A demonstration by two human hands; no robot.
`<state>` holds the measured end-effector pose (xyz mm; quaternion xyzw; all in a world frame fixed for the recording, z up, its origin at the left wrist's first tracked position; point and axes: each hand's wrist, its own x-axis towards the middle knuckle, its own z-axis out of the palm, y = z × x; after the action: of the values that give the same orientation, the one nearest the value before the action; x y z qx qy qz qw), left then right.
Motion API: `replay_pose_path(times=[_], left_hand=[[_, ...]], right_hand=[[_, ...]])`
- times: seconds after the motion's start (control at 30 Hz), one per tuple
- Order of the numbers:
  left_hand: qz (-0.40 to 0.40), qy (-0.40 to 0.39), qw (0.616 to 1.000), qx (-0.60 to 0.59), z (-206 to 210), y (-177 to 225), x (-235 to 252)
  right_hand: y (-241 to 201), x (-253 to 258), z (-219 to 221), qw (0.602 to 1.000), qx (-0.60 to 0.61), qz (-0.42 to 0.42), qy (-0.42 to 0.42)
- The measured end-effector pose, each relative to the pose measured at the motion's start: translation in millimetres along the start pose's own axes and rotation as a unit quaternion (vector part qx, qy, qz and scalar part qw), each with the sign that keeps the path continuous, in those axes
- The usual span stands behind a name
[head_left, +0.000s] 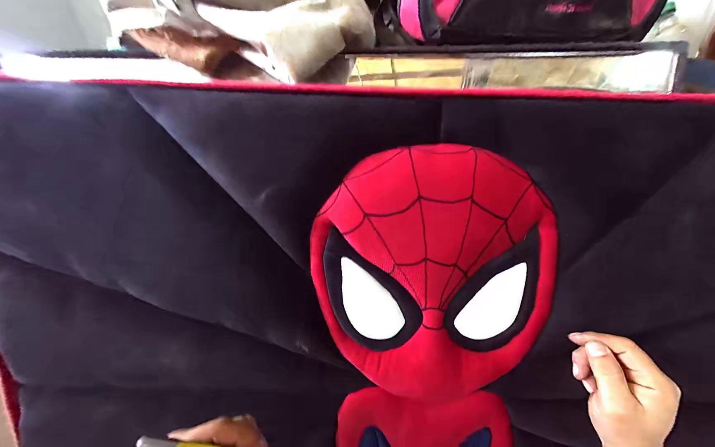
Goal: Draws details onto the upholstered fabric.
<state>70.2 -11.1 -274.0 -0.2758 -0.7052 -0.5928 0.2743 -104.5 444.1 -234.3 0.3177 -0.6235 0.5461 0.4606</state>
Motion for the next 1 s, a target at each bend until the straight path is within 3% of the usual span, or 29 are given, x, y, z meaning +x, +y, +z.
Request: replay_pose_path(times=[0.13, 0.47, 0.63, 1.0], left_hand=[[0.034, -0.019, 0.999, 0.036, 16, 18, 27], [0.059, -0.026, 0.998, 0.006, 51, -3, 43], [0.118, -0.077, 0.990, -0.007, 73, -17, 81], [0.170, -0.050, 0.983, 0.051, 96, -22, 136]], right_hand=[[-4, -3, 1, 0.998, -0.048, 0.037, 0.013], [4, -10, 0, 0.996, -0.064, 0.056, 0.005], [8, -12, -3, 0.997, -0.047, 0.060, 0.003], [0, -7, 2, 0.998, -0.039, 0.052, -0.001]])
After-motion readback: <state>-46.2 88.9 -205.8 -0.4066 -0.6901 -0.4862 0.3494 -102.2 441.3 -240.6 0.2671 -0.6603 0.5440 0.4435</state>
